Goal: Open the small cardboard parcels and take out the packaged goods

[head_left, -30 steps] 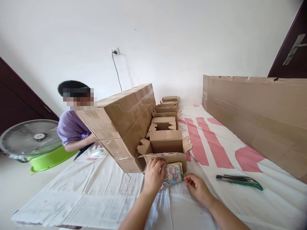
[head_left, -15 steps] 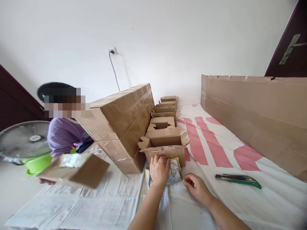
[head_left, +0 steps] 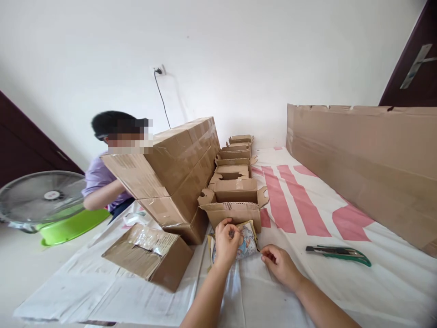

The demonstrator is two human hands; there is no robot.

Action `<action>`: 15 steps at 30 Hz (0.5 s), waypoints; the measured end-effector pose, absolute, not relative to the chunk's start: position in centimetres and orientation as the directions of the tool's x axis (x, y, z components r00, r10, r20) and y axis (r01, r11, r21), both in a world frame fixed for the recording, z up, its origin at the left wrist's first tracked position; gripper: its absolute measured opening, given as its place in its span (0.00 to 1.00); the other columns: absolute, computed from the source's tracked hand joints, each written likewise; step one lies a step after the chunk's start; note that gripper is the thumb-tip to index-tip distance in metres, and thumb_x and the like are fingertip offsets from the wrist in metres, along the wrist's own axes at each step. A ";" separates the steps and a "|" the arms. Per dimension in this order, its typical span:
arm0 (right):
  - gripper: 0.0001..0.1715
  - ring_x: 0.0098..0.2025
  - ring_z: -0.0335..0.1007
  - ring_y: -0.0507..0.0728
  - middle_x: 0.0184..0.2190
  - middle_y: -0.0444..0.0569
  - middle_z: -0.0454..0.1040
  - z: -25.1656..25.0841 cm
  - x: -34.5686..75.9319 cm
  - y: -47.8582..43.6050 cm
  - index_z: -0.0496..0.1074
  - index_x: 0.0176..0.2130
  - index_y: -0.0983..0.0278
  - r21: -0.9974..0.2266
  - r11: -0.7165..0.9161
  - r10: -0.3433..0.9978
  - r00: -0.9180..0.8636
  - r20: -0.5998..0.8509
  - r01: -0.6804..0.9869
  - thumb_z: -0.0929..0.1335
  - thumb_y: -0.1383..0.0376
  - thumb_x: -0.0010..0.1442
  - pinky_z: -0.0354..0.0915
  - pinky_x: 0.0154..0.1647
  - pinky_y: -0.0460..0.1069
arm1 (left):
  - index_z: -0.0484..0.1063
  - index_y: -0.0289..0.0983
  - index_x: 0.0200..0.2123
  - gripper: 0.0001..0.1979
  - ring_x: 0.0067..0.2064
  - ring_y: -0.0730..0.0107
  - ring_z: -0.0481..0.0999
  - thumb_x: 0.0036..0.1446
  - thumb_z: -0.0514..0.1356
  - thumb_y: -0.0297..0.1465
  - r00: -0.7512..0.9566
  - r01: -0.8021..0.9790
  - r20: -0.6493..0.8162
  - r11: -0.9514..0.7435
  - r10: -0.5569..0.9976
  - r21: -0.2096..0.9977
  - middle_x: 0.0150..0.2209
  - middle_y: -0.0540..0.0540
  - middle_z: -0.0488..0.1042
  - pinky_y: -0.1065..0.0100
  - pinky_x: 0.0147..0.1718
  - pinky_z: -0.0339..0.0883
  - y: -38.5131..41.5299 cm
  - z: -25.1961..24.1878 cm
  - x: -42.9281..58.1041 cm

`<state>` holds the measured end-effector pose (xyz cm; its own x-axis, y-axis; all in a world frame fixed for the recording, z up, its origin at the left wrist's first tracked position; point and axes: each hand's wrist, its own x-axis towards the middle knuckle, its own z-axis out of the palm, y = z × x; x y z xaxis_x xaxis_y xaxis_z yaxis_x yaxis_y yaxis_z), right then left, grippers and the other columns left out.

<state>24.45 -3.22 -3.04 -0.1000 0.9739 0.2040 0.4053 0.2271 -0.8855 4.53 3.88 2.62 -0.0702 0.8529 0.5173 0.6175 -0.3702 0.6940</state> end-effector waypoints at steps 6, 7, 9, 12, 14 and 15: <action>0.19 0.31 0.71 0.57 0.30 0.50 0.77 -2.6 24.3 -3.2 0.74 0.36 0.63 -0.915 0.232 0.972 -0.054 0.227 0.331 0.65 0.51 0.61 0.66 0.33 0.50 | 0.74 0.39 0.29 0.13 0.47 0.57 0.75 0.61 0.55 0.38 -0.027 0.506 0.482 -0.403 0.876 0.762 0.46 0.40 0.74 0.57 0.46 0.70 0.4 3.7 4.3; 0.21 0.32 0.72 0.57 0.31 0.50 0.77 -2.1 24.1 -3.4 0.74 0.37 0.64 -0.921 0.233 0.972 -0.036 0.234 0.314 0.64 0.50 0.62 0.67 0.33 0.50 | 0.74 0.39 0.29 0.14 0.46 0.57 0.76 0.61 0.55 0.39 -0.012 0.492 0.479 -0.412 0.878 0.767 0.45 0.41 0.75 0.57 0.46 0.70 -0.3 3.9 4.3; 0.24 0.34 0.72 0.57 0.33 0.51 0.77 -0.9 23.7 -4.1 0.73 0.40 0.63 -0.929 0.239 0.969 -0.009 0.246 0.282 0.62 0.48 0.63 0.68 0.35 0.50 | 0.74 0.39 0.29 0.14 0.47 0.56 0.75 0.61 0.56 0.40 0.019 0.465 0.474 -0.427 0.881 0.775 0.44 0.41 0.75 0.56 0.48 0.69 -1.9 4.0 4.5; 0.23 0.34 0.72 0.55 0.36 0.49 0.78 1.4 22.7 -6.1 0.72 0.45 0.63 -0.929 0.251 0.966 -0.010 0.258 0.270 0.66 0.49 0.60 0.68 0.36 0.49 | 0.75 0.41 0.30 0.10 0.52 0.52 0.72 0.60 0.57 0.37 0.111 0.483 0.520 -0.503 0.847 0.716 0.45 0.41 0.75 0.50 0.52 0.65 -4.0 3.5 4.9; 0.17 0.32 0.71 0.54 0.32 0.46 0.77 2.5 22.2 -7.4 0.73 0.41 0.62 -0.921 0.241 0.968 -0.008 0.251 0.307 0.69 0.53 0.58 0.67 0.33 0.47 | 0.75 0.42 0.31 0.08 0.53 0.51 0.71 0.60 0.58 0.35 0.192 0.509 0.564 -0.573 0.803 0.642 0.45 0.42 0.75 0.48 0.53 0.63 -5.0 2.7 5.2; 0.11 0.30 0.71 0.53 0.30 0.45 0.77 2.9 22.2 -8.0 0.73 0.38 0.61 -0.914 0.228 0.970 0.000 0.241 0.335 0.69 0.57 0.58 0.66 0.32 0.46 | 0.75 0.42 0.31 0.07 0.53 0.50 0.71 0.60 0.58 0.34 0.230 0.516 0.576 -0.600 0.785 0.611 0.45 0.42 0.75 0.47 0.53 0.63 -5.4 2.3 5.3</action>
